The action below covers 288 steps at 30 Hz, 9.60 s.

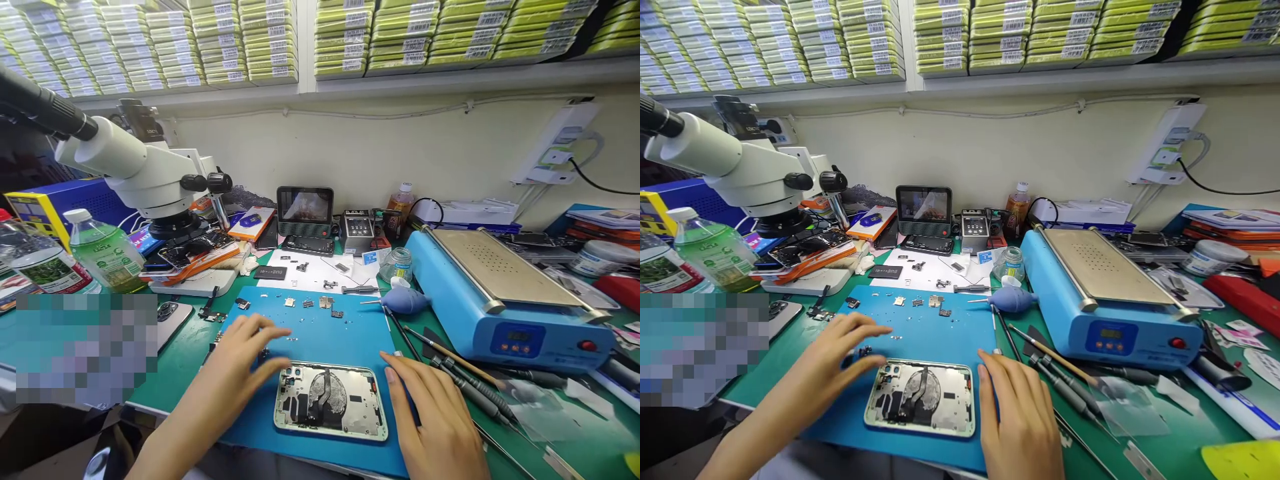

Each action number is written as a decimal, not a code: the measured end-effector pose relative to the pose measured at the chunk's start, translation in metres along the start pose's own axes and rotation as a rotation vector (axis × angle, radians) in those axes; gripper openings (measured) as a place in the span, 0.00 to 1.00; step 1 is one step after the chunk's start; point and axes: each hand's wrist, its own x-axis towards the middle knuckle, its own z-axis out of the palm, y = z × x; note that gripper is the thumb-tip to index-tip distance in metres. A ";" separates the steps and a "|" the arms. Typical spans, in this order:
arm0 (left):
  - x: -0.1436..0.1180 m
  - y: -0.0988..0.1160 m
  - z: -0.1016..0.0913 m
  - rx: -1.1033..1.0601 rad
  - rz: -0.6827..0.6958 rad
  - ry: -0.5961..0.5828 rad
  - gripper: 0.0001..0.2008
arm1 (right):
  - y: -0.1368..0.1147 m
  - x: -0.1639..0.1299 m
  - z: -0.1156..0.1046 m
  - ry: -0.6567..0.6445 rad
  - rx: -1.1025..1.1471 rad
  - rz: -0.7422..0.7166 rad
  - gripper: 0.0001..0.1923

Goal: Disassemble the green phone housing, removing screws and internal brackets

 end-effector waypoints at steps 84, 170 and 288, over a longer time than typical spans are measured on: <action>-0.013 0.061 0.029 -0.804 0.111 -0.085 0.09 | -0.054 0.009 -0.038 -0.098 0.436 -0.120 0.11; -0.003 0.057 0.045 -0.008 0.373 -0.099 0.27 | -0.029 0.018 0.003 -0.248 0.138 0.075 0.05; 0.051 0.044 0.055 0.039 0.217 0.064 0.05 | -0.021 0.024 -0.004 -0.007 1.050 0.941 0.24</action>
